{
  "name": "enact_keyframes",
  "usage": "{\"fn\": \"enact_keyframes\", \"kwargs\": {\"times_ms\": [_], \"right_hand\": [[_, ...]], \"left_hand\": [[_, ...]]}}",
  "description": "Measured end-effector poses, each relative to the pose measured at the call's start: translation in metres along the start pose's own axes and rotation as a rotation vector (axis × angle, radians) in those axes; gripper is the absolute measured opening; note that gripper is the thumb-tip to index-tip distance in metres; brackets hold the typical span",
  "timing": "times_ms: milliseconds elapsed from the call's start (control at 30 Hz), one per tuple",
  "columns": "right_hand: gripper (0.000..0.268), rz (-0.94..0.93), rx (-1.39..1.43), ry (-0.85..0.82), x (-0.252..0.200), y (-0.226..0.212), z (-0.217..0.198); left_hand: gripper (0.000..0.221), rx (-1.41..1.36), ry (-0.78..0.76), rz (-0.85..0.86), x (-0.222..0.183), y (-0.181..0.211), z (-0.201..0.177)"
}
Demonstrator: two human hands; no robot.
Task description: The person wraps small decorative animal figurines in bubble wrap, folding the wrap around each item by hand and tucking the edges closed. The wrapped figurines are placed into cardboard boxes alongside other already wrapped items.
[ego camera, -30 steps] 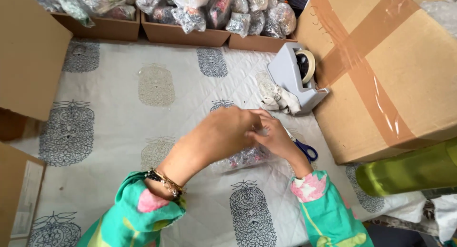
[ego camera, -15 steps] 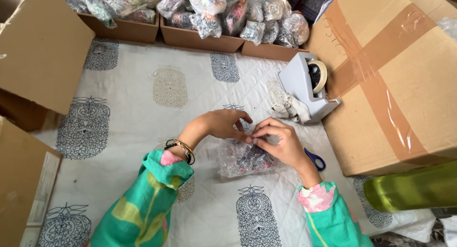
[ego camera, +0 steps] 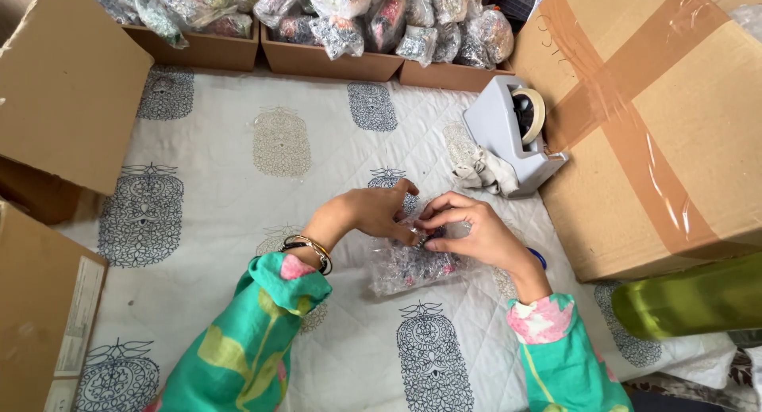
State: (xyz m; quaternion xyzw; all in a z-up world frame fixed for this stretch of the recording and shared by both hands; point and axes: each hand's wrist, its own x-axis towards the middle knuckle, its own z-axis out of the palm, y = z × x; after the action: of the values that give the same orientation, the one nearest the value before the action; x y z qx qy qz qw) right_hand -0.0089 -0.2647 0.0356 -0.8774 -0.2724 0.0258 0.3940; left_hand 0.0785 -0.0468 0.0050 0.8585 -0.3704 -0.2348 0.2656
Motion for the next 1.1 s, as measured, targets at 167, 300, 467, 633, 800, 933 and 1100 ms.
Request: {"fn": "enact_keyframes", "kwargs": {"times_ms": [167,300,467,633,800,933,1100], "right_hand": [[0.026,-0.016,0.018,0.016,-0.001,0.010,0.001],[0.023,-0.031,-0.012,0.041,-0.002,0.009,0.002],[0.041,-0.041,0.121,0.086,-0.001,0.026,0.000],[0.067,0.018,0.149,0.563,-0.003,0.053,-0.001],[0.101,0.064,0.189,0.504,0.002,0.066,0.007],[0.110,0.141,0.433,0.453,0.002,0.034,0.002],[0.108,0.104,0.399,0.406,-0.001,0.028,0.001]], "left_hand": [[0.112,-0.062,-0.088,-0.049,0.003,0.000,0.004],[0.112,-0.001,-0.075,-0.106,0.020,-0.010,0.018],[0.124,0.042,0.104,-0.140,-0.002,0.016,0.008],[0.085,0.048,0.397,-0.063,-0.011,0.033,0.003],[0.078,0.031,0.530,0.110,-0.013,0.042,0.006],[0.073,0.032,0.607,0.234,-0.017,0.044,0.005],[0.074,-0.013,0.564,0.284,-0.011,0.028,0.009]]}}
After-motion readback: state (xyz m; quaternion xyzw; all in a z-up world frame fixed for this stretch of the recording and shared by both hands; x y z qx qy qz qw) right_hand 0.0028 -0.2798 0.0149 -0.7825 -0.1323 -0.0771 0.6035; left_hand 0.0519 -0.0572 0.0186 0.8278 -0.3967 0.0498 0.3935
